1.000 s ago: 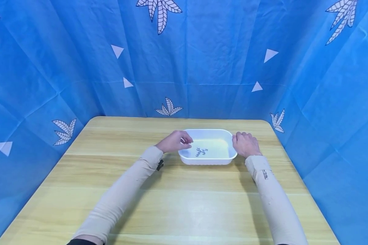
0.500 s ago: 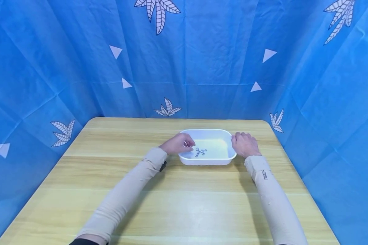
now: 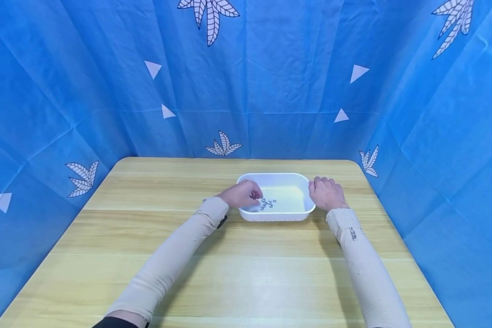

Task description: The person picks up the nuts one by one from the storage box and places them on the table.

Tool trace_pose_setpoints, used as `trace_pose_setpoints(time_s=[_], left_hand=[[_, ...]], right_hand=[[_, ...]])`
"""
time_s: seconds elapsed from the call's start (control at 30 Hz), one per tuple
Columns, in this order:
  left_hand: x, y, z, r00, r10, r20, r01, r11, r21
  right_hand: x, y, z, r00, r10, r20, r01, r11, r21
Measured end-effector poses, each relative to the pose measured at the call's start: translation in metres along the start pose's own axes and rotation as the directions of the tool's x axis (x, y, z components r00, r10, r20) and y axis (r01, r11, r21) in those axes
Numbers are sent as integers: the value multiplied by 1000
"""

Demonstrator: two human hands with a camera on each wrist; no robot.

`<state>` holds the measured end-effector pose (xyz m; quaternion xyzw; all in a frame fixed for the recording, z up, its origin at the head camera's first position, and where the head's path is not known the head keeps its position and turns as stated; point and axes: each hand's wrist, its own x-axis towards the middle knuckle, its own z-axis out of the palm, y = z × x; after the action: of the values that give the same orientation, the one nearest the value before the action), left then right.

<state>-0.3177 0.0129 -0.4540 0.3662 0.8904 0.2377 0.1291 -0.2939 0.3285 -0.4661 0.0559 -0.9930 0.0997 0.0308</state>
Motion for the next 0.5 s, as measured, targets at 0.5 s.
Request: trace_pose_setpoints(time_s=[0.5], left_hand=[[7, 9, 7, 998, -40, 55, 36, 996, 78]], right_hand=[[-1, -1, 0, 1000, -4, -1, 4, 1000, -6]])
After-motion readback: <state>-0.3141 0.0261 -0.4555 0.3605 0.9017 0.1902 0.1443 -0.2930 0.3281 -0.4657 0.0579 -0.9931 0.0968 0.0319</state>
